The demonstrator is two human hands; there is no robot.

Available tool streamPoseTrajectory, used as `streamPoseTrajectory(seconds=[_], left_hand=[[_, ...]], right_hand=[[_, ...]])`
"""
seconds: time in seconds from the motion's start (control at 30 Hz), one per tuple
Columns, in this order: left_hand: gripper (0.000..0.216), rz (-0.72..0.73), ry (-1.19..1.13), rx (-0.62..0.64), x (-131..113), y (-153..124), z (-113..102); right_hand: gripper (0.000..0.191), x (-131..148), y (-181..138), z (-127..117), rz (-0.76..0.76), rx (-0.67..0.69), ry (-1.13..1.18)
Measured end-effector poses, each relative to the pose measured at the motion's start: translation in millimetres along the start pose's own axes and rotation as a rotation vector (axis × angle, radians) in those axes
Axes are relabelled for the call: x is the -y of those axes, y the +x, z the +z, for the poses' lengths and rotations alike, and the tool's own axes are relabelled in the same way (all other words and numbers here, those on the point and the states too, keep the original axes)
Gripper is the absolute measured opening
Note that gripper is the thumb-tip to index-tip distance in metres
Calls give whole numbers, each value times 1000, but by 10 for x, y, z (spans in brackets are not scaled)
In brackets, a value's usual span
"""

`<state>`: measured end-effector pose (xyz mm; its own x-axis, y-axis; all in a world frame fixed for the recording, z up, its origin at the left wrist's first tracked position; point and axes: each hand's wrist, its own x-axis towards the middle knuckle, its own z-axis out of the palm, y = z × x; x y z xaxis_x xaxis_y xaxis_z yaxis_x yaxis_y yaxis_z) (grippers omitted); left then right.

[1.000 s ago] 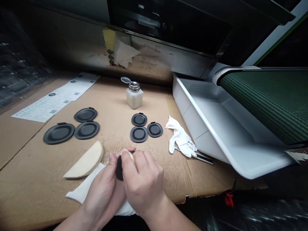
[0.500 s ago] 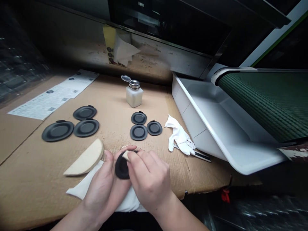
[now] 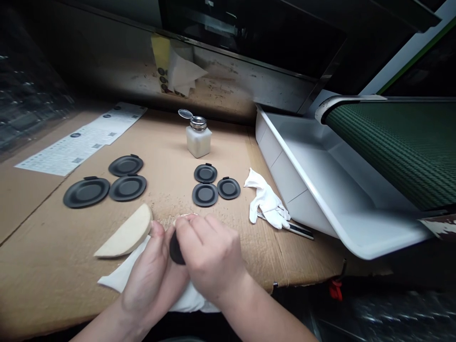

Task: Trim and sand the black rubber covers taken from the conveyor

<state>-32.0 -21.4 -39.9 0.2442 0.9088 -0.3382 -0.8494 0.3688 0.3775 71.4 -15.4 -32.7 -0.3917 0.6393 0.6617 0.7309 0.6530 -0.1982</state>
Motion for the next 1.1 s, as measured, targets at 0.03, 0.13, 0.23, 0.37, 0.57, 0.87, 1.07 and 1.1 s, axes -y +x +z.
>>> streamPoseTrajectory(seconds=[0.03,0.13,0.23,0.37,0.57,0.87,1.07,1.1], left_hand=[[50,-7,3,-2,-3,-6,-1],[56,-16,29,1,-6,-21,-5],[53,6,19,2,-2,-12,-3],[48,-16,3,-10,-16,-9,3],[54,-69,1,-56,-36,-14,31],[50,-22,47,-30,-9,-1,26],[46,-28,45,-28,-2,-23,43],[46,-30,47,-23,-2,-21,44]], right_hand=[[24,13,-6,0,-13,17,14],[27,35,-22,-23,-71,94,81],[21,1,28,-29,-27,91,42],[20,20,74,-2,-6,79,14],[23,21,-161,-238,-78,236,138],[16,-38,-117,-225,299,42,149],[18,156,-139,-51,293,21,211],[18,145,-136,-51,287,21,209]])
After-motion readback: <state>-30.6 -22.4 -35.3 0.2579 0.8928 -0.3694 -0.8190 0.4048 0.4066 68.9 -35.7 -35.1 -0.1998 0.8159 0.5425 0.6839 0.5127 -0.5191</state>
